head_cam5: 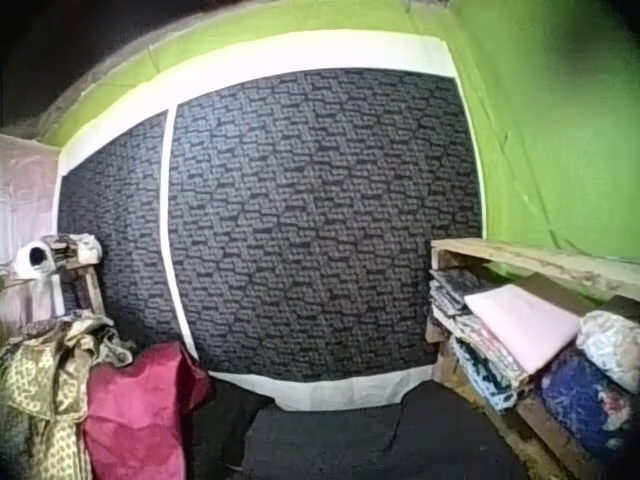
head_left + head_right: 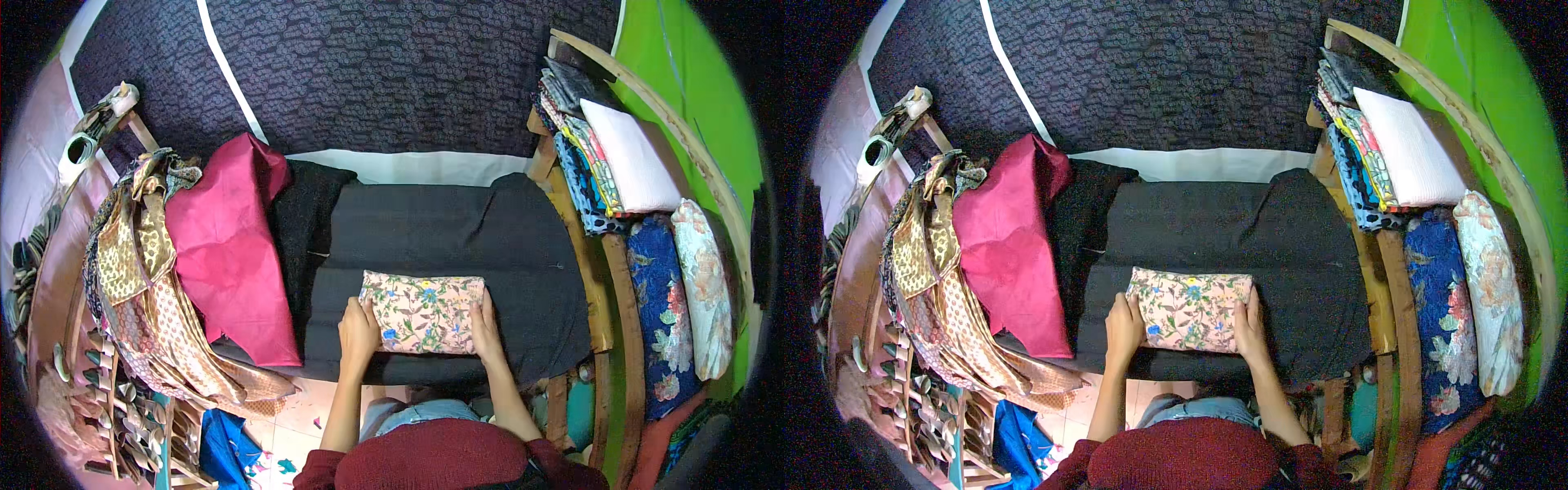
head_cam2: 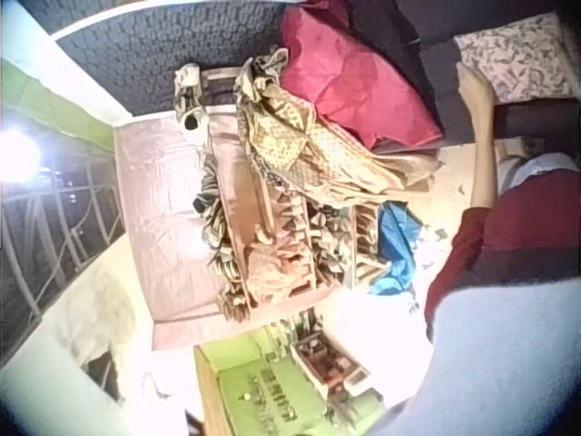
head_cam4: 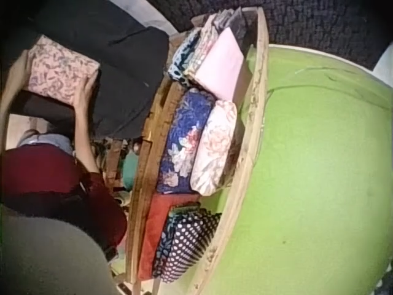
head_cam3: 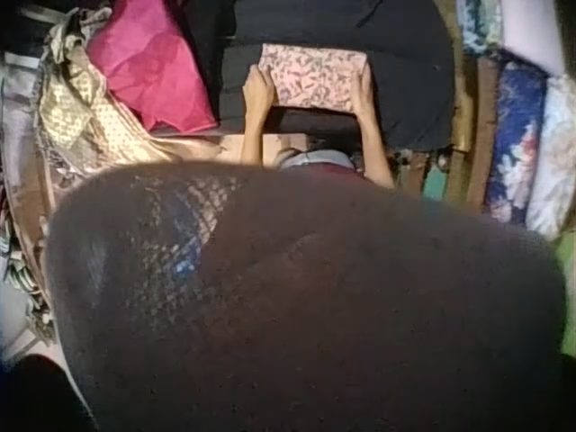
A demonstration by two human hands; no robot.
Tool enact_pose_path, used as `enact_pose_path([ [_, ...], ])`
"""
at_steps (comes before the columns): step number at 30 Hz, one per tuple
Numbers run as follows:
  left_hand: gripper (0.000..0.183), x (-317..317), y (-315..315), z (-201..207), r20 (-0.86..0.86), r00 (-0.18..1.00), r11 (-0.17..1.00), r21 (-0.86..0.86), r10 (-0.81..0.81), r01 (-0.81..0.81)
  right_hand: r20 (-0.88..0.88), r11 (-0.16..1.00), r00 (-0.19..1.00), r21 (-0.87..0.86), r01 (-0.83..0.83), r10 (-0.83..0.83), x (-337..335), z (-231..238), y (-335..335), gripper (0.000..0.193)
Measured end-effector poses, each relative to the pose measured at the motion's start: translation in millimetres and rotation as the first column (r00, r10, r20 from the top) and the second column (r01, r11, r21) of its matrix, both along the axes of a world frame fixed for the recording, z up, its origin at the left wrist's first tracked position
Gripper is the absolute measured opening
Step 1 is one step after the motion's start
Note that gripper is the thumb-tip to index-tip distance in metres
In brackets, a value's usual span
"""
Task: The recorder folds a floral patterned fabric and places it on a shelf.
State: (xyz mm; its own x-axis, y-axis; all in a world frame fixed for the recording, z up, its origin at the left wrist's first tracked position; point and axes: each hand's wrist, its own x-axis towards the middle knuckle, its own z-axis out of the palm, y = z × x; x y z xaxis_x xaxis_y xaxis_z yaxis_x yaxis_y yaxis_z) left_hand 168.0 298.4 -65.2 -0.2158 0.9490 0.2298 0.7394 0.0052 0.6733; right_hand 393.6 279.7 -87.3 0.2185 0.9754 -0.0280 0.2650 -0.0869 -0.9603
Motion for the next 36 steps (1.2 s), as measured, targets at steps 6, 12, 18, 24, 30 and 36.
enact_pose_path([
  [6,0.029,-11,7,-5,0.138,0.986,0.994,-0.050,-0.090,0.098,0.073,0.993,0.991,-0.040,0.112,-0.109,-9,22,-6,0.049],
  [12,0.071,-14,-17,22,-0.072,0.997,0.999,0.022,-0.025,0.026,-0.136,0.992,0.990,-0.129,0.011,-0.029,39,21,-18,0.055],
  [18,0.090,4,-31,45,-0.431,0.724,0.825,-0.094,-0.538,0.557,0.555,0.909,0.779,0.091,-0.406,0.292,25,54,-34,0.093],
  [24,0.067,6,-22,9,-0.649,0.554,0.790,-0.119,-0.521,0.602,0.739,0.843,0.585,0.043,-0.536,0.335,21,46,-25,0.078],
  [30,0.066,5,-35,6,-0.720,0.485,0.727,-0.038,-0.496,0.686,0.841,0.821,0.445,0.001,-0.572,0.309,30,29,-32,0.080],
  [36,0.060,-27,-33,29,-0.618,0.473,0.749,-0.314,-0.628,0.584,0.790,0.812,0.359,-0.276,-0.515,0.497,39,68,-35,0.081],
])
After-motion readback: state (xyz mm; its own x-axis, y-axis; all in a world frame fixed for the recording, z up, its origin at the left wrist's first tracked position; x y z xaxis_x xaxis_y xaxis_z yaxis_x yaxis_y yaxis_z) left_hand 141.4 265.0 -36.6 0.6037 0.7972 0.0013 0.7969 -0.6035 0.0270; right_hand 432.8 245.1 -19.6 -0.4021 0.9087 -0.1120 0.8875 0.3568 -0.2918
